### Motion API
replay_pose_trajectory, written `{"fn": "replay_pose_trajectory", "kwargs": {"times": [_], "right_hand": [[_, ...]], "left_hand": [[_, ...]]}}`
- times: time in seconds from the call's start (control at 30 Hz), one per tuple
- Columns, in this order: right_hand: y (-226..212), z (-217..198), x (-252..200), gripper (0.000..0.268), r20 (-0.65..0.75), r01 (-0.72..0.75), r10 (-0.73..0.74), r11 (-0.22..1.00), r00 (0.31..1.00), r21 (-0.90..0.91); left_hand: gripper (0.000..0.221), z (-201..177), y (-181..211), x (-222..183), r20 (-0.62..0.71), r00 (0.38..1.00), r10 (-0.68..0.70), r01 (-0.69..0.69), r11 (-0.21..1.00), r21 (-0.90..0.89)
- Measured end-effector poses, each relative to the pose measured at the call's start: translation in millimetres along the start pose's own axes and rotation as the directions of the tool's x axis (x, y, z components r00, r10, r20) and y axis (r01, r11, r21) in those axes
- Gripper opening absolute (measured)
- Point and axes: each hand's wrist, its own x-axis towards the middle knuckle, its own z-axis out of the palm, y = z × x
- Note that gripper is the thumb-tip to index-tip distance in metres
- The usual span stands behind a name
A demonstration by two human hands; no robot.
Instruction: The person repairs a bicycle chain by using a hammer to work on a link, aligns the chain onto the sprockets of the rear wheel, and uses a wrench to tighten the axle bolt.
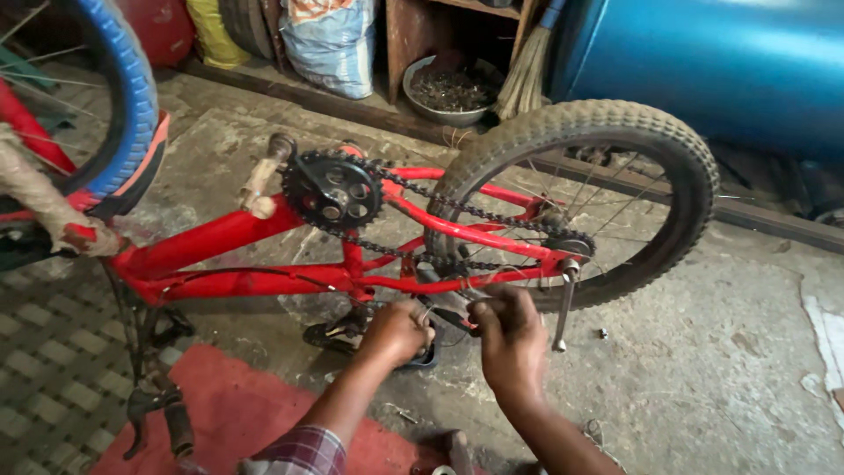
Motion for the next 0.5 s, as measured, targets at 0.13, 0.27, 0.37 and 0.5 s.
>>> {"fn": "replay_pose_trajectory", "kwargs": {"times": [0.13,0.27,0.37,0.5], "right_hand": [[-20,10,-10,0.049,0.333,0.42,-0.326,0.868,0.885,-0.266],[-24,9,18,0.038,0.543,0.472,-0.214,0.788,0.812,-0.395],[-14,11,32,0.036,0.621,0.57,-0.281,0.752,0.732,-0.332],[-7,14,42,0.031,0.563,0.602,-0.349,0.712,0.749,-0.36]], "left_hand": [[0.009,-13,15,-14,-0.115,0.992,0.055,-0.033,0.982,0.185],[0.018,-26,22,-31,-0.132,0.978,0.165,-0.113,0.937,0.331],[0.024,-32,30,-34,-0.157,0.977,0.146,-0.082,0.93,0.357],[0.017,-33,36,-37,-0.267,0.923,0.278,-0.188,0.929,0.319]]}}
